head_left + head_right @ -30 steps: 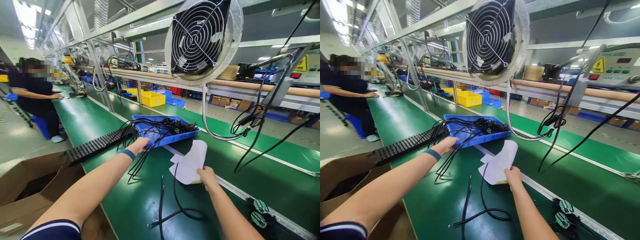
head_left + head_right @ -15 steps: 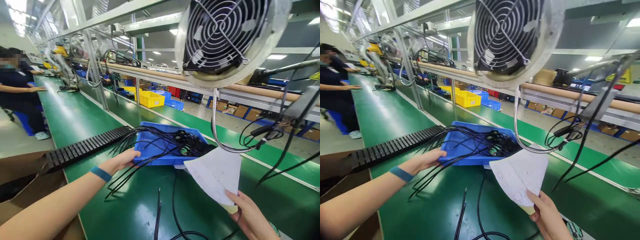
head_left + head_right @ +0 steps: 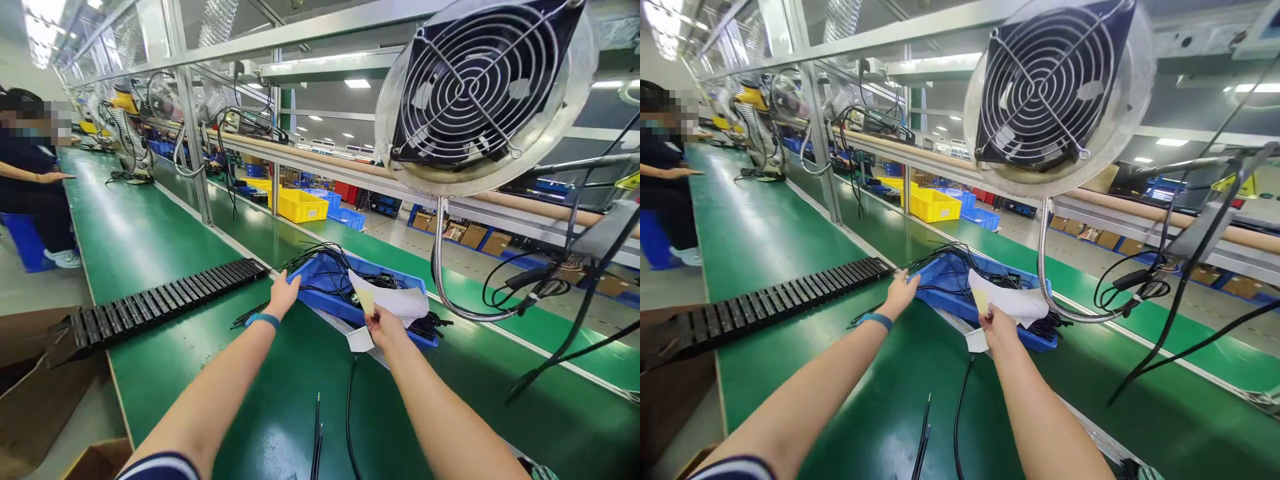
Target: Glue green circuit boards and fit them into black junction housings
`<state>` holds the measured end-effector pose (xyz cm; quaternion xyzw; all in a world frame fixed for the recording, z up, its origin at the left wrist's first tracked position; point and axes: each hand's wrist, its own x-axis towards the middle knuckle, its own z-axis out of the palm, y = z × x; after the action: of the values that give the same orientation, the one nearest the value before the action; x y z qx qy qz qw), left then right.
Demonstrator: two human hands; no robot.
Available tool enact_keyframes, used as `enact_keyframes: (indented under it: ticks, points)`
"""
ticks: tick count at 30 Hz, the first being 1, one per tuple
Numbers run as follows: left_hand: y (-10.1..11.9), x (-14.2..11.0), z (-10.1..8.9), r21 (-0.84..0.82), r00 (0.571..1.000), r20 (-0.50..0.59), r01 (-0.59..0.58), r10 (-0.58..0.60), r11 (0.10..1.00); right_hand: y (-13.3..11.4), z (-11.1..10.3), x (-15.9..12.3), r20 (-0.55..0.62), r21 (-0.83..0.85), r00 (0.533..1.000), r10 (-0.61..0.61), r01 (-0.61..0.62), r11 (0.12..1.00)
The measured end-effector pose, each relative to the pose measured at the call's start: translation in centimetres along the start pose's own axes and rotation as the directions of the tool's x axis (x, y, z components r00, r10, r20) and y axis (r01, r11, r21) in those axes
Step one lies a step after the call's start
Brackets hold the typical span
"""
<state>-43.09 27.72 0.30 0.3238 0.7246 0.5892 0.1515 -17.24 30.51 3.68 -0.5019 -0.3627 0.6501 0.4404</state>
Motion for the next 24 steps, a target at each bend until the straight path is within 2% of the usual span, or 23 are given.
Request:
enact_keyframes:
  ticks: [3,6,8,10,11,12,13,14,15,16,17,19,21,23,24]
  points:
    - [-4.7,-3.7,-1.0,0.231,0.992,-0.043,-0.108,0.121,0.967,0.5,2.6,2.3,0.053,-0.101,0.999,0.011,-0.006,0.995]
    - [-7.7,-6.0,-1.6,0.522,0.961,-0.051,-0.206,0.271,0.828,0.9,3.1,3.4,0.139,-0.278,0.989,0.041,-0.001,0.961]
    - [-8.3,-6.4,-1.0,0.556,0.967,-0.024,-0.199,0.254,0.807,1.2,2.1,3.2,0.167,-0.409,0.986,0.026,0.046,0.911]
    - [-7.8,-6.1,0.7,0.476,0.987,0.035,-0.152,0.154,0.866,1.5,0.3,2.6,0.175,-0.509,0.983,-0.046,0.13,0.851]
    - [-7.4,-5.8,2.0,0.416,0.993,0.074,-0.118,0.096,0.902,1.7,-0.9,2.2,0.193,-0.585,0.974,-0.12,0.213,0.783]
    - [-6.9,-5.4,3.4,0.355,0.992,0.115,-0.086,0.048,0.931,1.9,-2.2,1.9,0.228,-0.68,0.95,-0.213,0.312,0.664]
    - [-6.3,-4.9,4.9,0.303,0.989,0.149,-0.061,0.015,0.951,2.1,-3.5,1.7,0.28,-0.776,0.911,-0.304,0.401,0.486]
    - [-5.8,-4.2,6.3,0.265,0.985,0.17,-0.041,-0.004,0.963,2.2,-4.9,1.8,0.34,-0.851,0.863,-0.373,0.451,0.268]
    - [-5.4,-3.2,7.5,0.244,0.984,0.179,-0.031,-0.013,0.969,2.3,-6.2,1.9,0.39,-0.892,0.824,-0.411,0.448,0.052]
    - [-5.1,-2.1,8.4,0.237,0.984,0.177,-0.028,-0.014,0.971,2.4,-7.5,2.3,0.413,-0.907,0.807,-0.422,0.406,-0.112]
    - [-4.9,-0.8,8.9,0.237,0.985,0.173,-0.031,-0.011,0.971,2.5,-8.7,2.7,0.404,-0.915,0.813,-0.42,0.352,-0.199]
    - [-4.8,2.2,8.9,0.239,0.983,0.185,-0.042,-0.003,0.97,2.6,-10.6,3.7,0.369,-0.924,0.844,-0.389,0.289,-0.25]
    - [-5.0,4.5,7.8,0.25,0.976,0.219,-0.074,0.018,0.965,2.8,-11.9,4.6,0.361,-0.928,0.863,-0.353,0.294,-0.23]
    - [-5.3,4.9,6.6,0.271,0.97,0.237,-0.12,0.055,0.955,3.3,-12.5,4.9,0.366,-0.929,0.864,-0.346,0.314,-0.197]
    - [-5.4,4.1,6.1,0.281,0.967,0.242,-0.153,0.085,0.947,3.5,-12.6,4.7,0.37,-0.928,0.859,-0.353,0.324,-0.184]
